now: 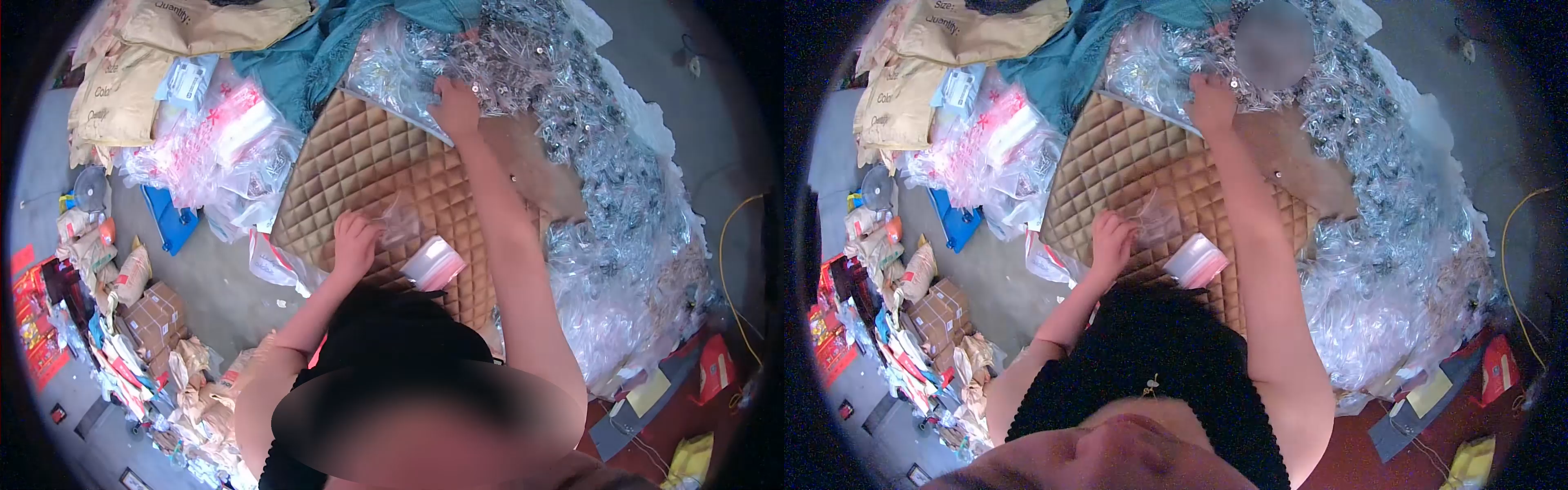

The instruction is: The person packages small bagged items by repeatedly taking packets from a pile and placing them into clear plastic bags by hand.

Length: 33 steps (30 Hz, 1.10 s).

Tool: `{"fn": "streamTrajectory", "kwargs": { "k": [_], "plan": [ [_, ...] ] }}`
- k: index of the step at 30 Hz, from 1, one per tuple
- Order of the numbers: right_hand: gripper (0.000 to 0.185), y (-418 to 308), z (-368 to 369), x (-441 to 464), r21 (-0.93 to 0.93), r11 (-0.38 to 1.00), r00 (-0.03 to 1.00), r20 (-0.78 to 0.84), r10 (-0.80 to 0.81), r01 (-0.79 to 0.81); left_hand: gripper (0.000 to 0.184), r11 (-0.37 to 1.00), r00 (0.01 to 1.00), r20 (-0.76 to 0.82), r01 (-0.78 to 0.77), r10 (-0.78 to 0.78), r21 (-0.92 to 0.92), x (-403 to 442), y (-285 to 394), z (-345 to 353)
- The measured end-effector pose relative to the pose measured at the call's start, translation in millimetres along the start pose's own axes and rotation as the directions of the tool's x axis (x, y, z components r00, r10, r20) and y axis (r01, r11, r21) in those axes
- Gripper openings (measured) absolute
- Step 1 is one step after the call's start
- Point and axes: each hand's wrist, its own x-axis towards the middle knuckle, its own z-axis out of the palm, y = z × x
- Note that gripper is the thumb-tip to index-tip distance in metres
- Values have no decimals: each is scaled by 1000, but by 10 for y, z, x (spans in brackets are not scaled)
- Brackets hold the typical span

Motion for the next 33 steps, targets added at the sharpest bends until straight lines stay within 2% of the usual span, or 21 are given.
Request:
{"fn": "streamTrajectory", "kwargs": {
  "k": [2, 4, 5, 6, 7, 9, 10, 11, 12, 13, 14, 15, 17, 20, 24, 26, 27, 29, 30, 32, 33],
  "plan": [
    [31, -14, -54, -120, 203, 979, 1000, 14, 24, -27, 37, 998, 992, 112, -58, 55, 23, 41, -79, -27],
    [27, 486, 447, -265, 829, 529, 982, 119, 150, -181, 49, 1000, 989, 148, -28, 29, -8, 97, -108, 5],
    [30, 496, 278, -427, 945, 248, 966, 168, 199, -215, 60, 999, 984, 181, 7, 0, -39, 131, -127, 18],
    [33, 453, 39, -602, 973, -55, 947, 229, 223, -222, 60, 999, 986, 169, 5, 2, -42, 186, -137, -21],
    [33, 404, -183, -620, 974, -47, 949, 228, 218, -223, 67, 978, 940, 325, 156, -104, -137, 234, -107, -100],
    [52, 351, -489, -767, 821, -397, 875, 477, 84, -410, 74, 923, 842, 507, 326, -185, -204, 211, -66, -166],
    [63, 462, -407, -687, 833, -227, 840, 534, 94, -504, 65, 918, 777, 585, 373, -231, -133, 235, -59, -156],
    [63, 458, -369, -652, 836, -225, 841, 531, 101, -500, 57, 913, 715, 643, 404, -275, -59, 287, -71, -139],
    [64, 344, -371, -558, 858, 145, 870, 486, 79, -493, 57, 916, 721, 639, 397, -267, -65, 255, -163, -35],
    [64, 239, -346, -483, 764, 494, 889, 456, 42, -415, 46, 943, 839, 530, 267, -126, -199, 135, -302, 144],
    [63, 197, -231, -390, 576, 816, 939, 306, -158, -50, 37, 943, 918, 397, 123, 10, -309, 43, -374, 230],
    [63, 54, -195, -315, 576, 816, 938, 308, -159, -51, 37, 943, 917, 398, 127, 7, -308, 80, -317, 188],
    [55, -269, -164, -132, 80, 980, 895, 399, -197, 180, 17, 931, 940, 340, 145, -24, -334, 272, -141, 43],
    [46, -267, 261, 6, -81, 984, 884, 455, -106, 159, 14, 958, 965, 263, 72, 4, -278, 288, -102, -7],
    [44, -191, 18, -88, -39, 991, 910, 402, -101, 128, 14, 953, 988, 142, 101, -63, -284, 234, -126, -21],
    [45, -23, -137, -398, 407, 911, 998, 46, 51, -66, 17, 955, 980, 153, 164, -129, -248, 198, -155, -34],
    [45, 41, -248, -550, 397, 915, 998, 40, 53, -64, 17, 954, 981, 149, 157, -121, -257, 197, -162, -19],
    [48, 141, -487, -922, 843, 366, 906, 288, 310, -394, 17, 966, 982, 186, 85, -39, -242, 226, -177, 57],
    [48, 101, -638, -1123, 844, 368, 904, 277, 326, -391, 16, 961, 976, 216, 79, -20, -267, 218, -201, 157],
    [41, -71, -897, -1558, 900, 87, 885, 396, 246, -427, 15, 945, 967, 243, 7, 77, -328, 343, -54, 193],
    [41, -131, -912, -1768, 902, 74, 880, 393, 267, -426, 14, 922, 953, 257, -49, 158, -383, 383, 51, 193]
  ]
}}
